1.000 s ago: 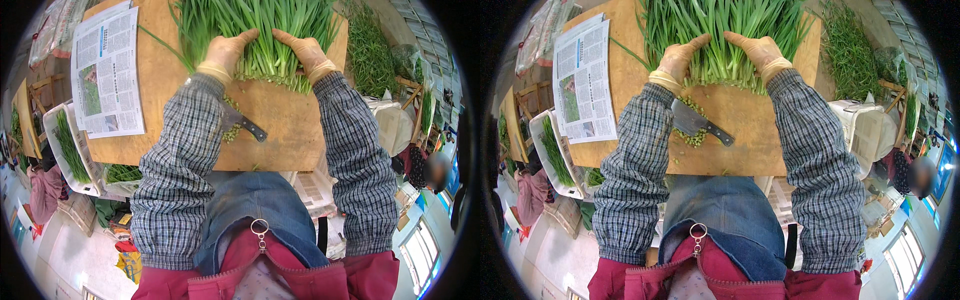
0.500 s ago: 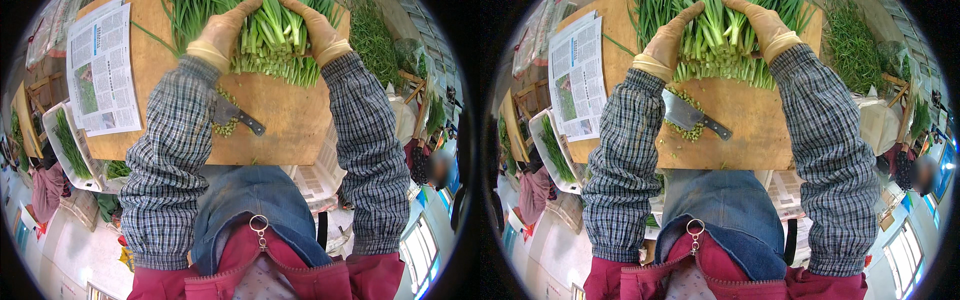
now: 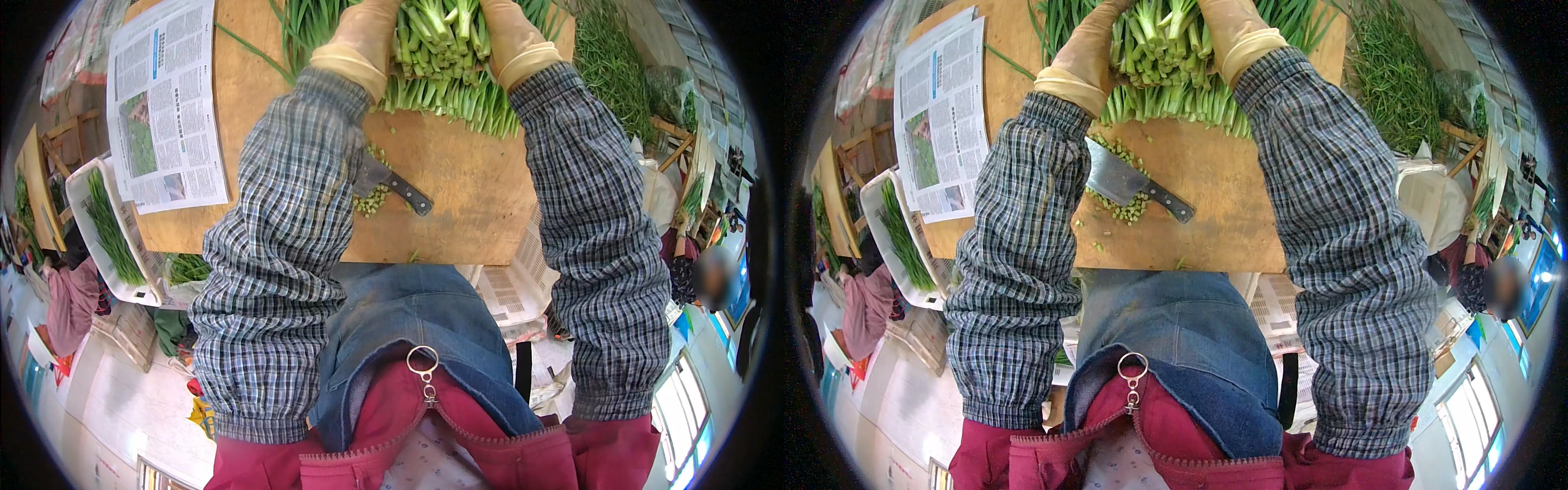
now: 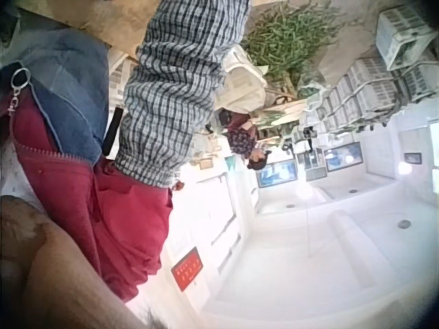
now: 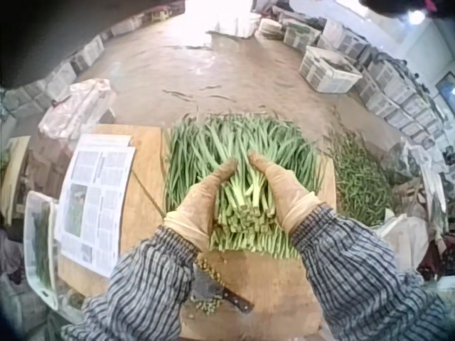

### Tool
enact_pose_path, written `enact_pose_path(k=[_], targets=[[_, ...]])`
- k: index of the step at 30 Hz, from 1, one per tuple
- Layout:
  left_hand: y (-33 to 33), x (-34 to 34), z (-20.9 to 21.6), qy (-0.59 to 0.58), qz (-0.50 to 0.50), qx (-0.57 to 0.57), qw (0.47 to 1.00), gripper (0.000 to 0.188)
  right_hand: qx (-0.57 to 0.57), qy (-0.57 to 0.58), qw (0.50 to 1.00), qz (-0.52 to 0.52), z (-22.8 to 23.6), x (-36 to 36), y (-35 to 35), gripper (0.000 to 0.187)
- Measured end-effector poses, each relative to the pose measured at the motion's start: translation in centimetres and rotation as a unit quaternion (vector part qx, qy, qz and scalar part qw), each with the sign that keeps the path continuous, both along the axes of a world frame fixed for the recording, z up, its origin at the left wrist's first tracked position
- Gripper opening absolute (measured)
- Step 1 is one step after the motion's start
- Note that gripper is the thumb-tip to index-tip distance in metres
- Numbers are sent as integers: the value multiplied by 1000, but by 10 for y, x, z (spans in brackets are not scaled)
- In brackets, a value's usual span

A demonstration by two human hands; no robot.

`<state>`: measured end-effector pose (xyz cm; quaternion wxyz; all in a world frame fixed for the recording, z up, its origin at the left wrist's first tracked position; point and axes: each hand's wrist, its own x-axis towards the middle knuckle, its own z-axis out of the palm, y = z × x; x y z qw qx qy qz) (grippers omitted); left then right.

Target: The person gathers green onions from a white basket, aligns them on a wooden cutting board, and chops the ends with a cleaver. The person repeatedly transfers chopped pieces into a plastic bag and places trimmed stalks back into the basket. The person also folds a newspaper and places it under the basket.

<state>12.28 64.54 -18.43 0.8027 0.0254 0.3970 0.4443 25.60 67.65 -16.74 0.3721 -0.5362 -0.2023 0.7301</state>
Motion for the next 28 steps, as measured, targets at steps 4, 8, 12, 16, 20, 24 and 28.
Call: enact_pose_path(k=[4,8,12,16,20,24,28], targets=[[9,4,-18,-118,-52,-6,992,30,-34,15,999,-3,-3,7,2,27],[7,-1,-23,-109,-46,-8,993,30,-60,17,998,13,-9,3,1,26],[3,9,-15,-25,-81,20,996,31,-68,-28,997,14,1,12,-1,25],[-8,18,-37,30,-41,33,998,37,9,-112,991,67,-29,17,-14,25],[-13,26,-38,77,6,8,997,37,-7,-157,987,43,-32,16,-18,26],[-8,19,-35,-46,-28,39,998,32,9,-33,999,34,-31,20,-11,31],[7,6,-14,-109,-56,58,991,34,-74,69,994,46,-17,15,6,32]])
